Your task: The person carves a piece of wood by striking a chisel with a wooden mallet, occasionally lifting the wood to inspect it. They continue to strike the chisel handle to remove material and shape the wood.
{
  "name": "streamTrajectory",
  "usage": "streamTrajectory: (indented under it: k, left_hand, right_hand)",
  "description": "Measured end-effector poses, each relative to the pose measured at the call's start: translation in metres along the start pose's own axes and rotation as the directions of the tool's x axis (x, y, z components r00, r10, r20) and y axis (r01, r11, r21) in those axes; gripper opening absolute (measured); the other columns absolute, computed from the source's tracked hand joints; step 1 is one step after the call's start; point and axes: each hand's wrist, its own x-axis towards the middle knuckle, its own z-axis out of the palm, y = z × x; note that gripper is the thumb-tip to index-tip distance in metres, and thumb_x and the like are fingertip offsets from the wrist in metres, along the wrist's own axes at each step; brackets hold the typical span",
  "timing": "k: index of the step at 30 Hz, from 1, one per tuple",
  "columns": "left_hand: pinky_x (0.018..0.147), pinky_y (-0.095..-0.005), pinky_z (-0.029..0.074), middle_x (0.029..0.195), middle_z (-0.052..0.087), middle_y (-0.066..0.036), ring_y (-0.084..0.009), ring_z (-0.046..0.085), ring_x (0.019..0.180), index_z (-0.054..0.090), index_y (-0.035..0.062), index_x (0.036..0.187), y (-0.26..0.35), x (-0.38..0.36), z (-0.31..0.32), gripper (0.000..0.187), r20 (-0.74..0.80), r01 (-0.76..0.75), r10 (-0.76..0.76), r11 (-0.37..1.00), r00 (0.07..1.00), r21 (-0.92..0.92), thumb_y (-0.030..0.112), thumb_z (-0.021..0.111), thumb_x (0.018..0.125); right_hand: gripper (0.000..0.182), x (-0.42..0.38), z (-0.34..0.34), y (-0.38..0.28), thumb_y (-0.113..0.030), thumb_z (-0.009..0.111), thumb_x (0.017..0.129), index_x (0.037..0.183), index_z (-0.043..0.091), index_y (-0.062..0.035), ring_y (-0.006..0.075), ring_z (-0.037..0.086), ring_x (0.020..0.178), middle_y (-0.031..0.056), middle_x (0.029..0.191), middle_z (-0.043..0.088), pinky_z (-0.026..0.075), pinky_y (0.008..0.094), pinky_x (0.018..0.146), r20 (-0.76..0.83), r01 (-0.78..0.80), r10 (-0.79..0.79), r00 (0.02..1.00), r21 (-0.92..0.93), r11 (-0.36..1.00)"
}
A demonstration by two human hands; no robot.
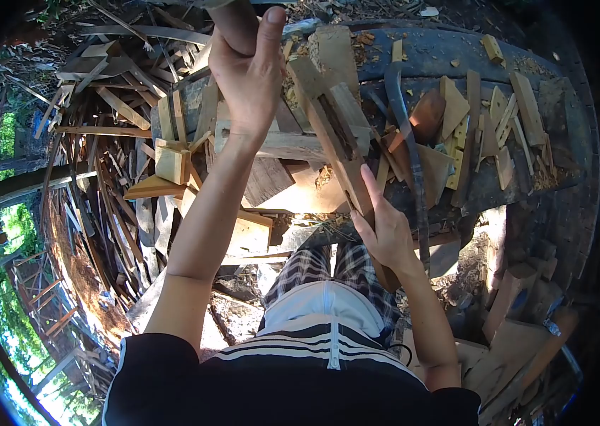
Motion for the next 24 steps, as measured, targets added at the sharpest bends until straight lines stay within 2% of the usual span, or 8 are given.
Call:
streamTrajectory:
  k: [4,11,19,21,24]
  left_hand:
    - [0.044,-0.0244,0.042,0.060,0.051,-0.001,-0.0090,0.049,0.046,0.049,0.0063,0.085,-0.001,-0.001,0.001,0.033,0.000,-0.008,0.008,1.000,1.000,0.028,0.030,0.071,0.094]
    - [0.043,-0.0246,0.041,0.058,0.050,-0.001,-0.0089,0.049,0.046,0.046,0.0074,0.083,-0.005,0.000,-0.002,0.035,0.011,-0.009,0.009,1.000,1.000,-0.010,0.030,0.071,0.094]
    - [0.043,-0.0249,0.040,0.057,0.047,0.000,-0.0089,0.048,0.046,0.045,0.0080,0.083,-0.003,0.004,-0.010,0.035,-0.038,-0.024,0.022,0.999,0.999,-0.042,0.030,0.070,0.094]
    - [0.043,-0.0252,0.040,0.057,0.047,0.000,-0.0090,0.047,0.046,0.045,0.0080,0.083,-0.004,0.005,-0.011,0.035,-0.050,-0.022,0.020,0.998,0.999,-0.051,0.029,0.069,0.095]
    - [0.042,-0.0249,0.039,0.057,0.047,0.000,-0.0085,0.047,0.045,0.045,0.0078,0.083,-0.002,0.003,-0.006,0.033,-0.068,-0.027,0.024,0.999,0.997,-0.041,0.028,0.069,0.095]
  right_hand:
    - [0.074,-0.001,0.001,0.001,-0.020,0.064,0.089,0.154,0.029,-0.0138,0.0416,0.065,0.074,0.0231,0.097,0.066,0.052,0.0476,0.065,0.005,-0.004,0.004,1.000,-0.007,1.000]
    - [0.073,0.000,0.001,0.000,-0.019,0.064,0.089,0.154,0.029,-0.0124,0.0430,0.066,0.078,0.0248,0.105,0.066,0.052,0.0493,0.066,-0.006,0.010,-0.010,1.000,-0.002,1.000]
    - [0.074,-0.001,-0.001,0.000,-0.018,0.065,0.088,0.153,0.030,-0.0121,0.0425,0.066,0.076,0.0241,0.107,0.066,0.052,0.0488,0.065,-0.005,0.016,-0.016,1.000,-0.001,1.000]
    - [0.073,0.000,-0.005,-0.004,-0.014,0.062,0.091,0.153,0.025,-0.0053,0.0436,0.061,0.110,0.0212,0.147,0.046,0.051,0.0438,0.089,0.109,-0.056,0.057,0.992,-0.015,0.998]
    - [0.072,0.000,-0.006,-0.004,-0.013,0.062,0.091,0.153,0.025,-0.0051,0.0434,0.061,0.111,0.0206,0.147,0.045,0.051,0.0438,0.089,0.118,-0.069,0.072,0.990,-0.027,0.997]
